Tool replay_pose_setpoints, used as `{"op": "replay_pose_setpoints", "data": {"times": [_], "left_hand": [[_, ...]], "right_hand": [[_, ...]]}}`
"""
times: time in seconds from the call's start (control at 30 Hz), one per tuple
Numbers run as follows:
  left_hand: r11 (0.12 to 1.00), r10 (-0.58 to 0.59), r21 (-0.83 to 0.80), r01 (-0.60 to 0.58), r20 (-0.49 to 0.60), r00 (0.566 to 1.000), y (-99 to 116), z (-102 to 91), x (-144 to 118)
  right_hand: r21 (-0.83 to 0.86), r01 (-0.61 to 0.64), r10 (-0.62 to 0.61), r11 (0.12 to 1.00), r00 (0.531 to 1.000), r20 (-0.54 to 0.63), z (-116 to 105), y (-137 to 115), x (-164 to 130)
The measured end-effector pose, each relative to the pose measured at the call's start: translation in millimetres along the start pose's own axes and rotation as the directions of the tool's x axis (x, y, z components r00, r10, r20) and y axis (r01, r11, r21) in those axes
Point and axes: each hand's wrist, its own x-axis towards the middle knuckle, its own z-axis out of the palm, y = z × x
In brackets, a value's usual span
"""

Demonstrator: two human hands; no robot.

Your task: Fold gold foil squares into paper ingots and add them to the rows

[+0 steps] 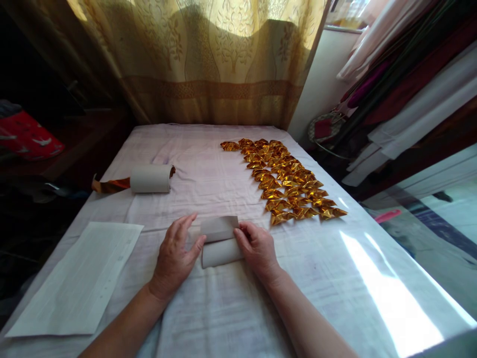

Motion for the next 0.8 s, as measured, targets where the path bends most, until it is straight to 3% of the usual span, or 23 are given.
{"op": "replay_pose_setpoints", "data": {"times": [0.1, 0.2, 0.33, 0.5, 0.6, 0.8], "left_hand": [[0.961, 0.272, 0.026, -0.277, 0.126, 0.954, 4, 0.4, -3], [0.912, 0.386, 0.011, -0.409, 0.307, 0.870, 8, 4.0, -9], [0.922, 0.313, 0.089, -0.376, 0.397, 0.863, 6, 8.3, -15], [0.939, 0.218, 0.168, -0.301, 0.386, 0.896, 0, 6.5, -13], [0.944, 0.203, 0.170, -0.284, 0.381, 0.902, -2, 4.6, -11], [0.947, 0.218, 0.140, -0.288, 0.376, 0.901, -3, 4.3, -10]], "right_hand": [[-0.091, 0.014, -0.012, 0.996, 1.000, 0.021, 3, 4, 2], [-0.130, 0.020, -0.014, 0.991, 0.999, 0.047, 4, 4, 4], [-0.089, 0.008, -0.003, 0.996, 0.998, 0.064, 1, 1, 4], [0.026, 0.021, -0.024, 0.999, 0.992, 0.121, -9, -3, 1], [0.093, 0.095, -0.111, 0.991, 0.976, 0.187, -13, -6, -2], [-0.059, 0.249, -0.228, 0.967, 0.944, 0.239, -14, -7, 0]]}}
